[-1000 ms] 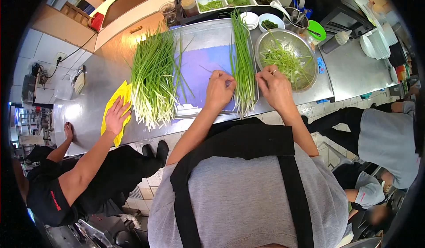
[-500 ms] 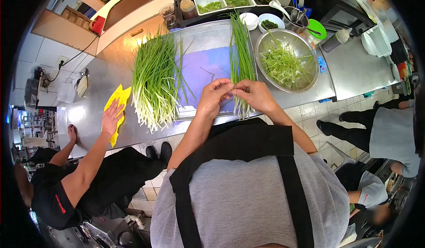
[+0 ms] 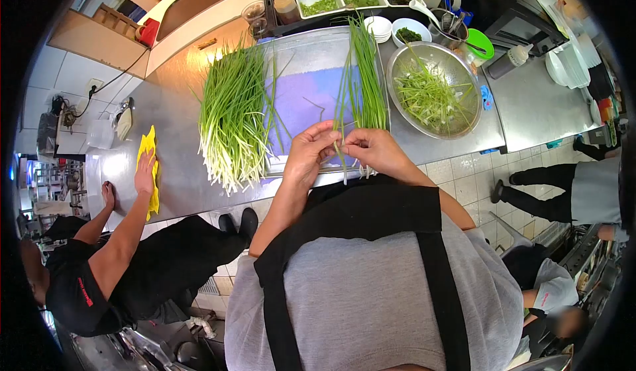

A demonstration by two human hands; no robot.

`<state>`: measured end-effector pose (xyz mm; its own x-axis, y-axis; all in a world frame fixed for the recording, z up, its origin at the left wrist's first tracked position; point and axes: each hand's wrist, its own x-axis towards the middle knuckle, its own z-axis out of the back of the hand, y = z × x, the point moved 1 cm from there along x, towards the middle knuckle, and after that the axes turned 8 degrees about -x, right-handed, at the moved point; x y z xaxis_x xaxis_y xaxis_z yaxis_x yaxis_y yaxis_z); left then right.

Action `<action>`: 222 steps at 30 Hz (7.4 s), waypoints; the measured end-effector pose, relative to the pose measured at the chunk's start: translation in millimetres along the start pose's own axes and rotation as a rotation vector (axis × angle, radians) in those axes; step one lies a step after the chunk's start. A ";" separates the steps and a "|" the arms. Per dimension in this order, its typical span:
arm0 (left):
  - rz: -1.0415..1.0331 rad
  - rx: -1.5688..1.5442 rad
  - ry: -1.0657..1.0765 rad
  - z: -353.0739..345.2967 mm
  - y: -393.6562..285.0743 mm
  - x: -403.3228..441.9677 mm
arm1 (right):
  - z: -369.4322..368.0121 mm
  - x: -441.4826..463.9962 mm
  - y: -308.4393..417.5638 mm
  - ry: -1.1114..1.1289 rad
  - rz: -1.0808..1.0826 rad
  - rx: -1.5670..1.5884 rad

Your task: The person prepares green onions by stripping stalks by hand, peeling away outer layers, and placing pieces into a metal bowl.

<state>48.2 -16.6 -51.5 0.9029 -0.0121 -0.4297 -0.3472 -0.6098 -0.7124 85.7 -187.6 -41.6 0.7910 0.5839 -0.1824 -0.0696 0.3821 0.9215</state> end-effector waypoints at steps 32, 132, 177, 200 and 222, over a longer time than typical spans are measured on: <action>-0.409 -0.552 -0.059 10.8 -15.1 1.0 | 43.6 -26.3 -20.6 -0.184 0.127 0.945; -0.031 0.318 0.150 -8.4 -17.5 -40.4 | 104.7 -45.8 8.3 -0.551 0.490 -0.837; -0.059 0.502 0.131 29.2 -36.8 -80.0 | 171.8 25.7 -31.7 -0.722 0.169 -0.305; -0.953 1.353 -0.234 17.8 -49.0 -7.4 | 89.2 9.9 18.6 -0.579 0.319 -0.950; -0.538 1.282 -0.063 3.0 33.4 48.3 | 5.4 34.7 -10.3 -0.161 -0.032 -1.142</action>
<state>79.5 -35.1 -97.7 0.9974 0.0453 0.0566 0.0167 0.6157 -0.7878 117.1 -175.1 -55.6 0.8651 0.4954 -0.0788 -0.4925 0.8686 0.0544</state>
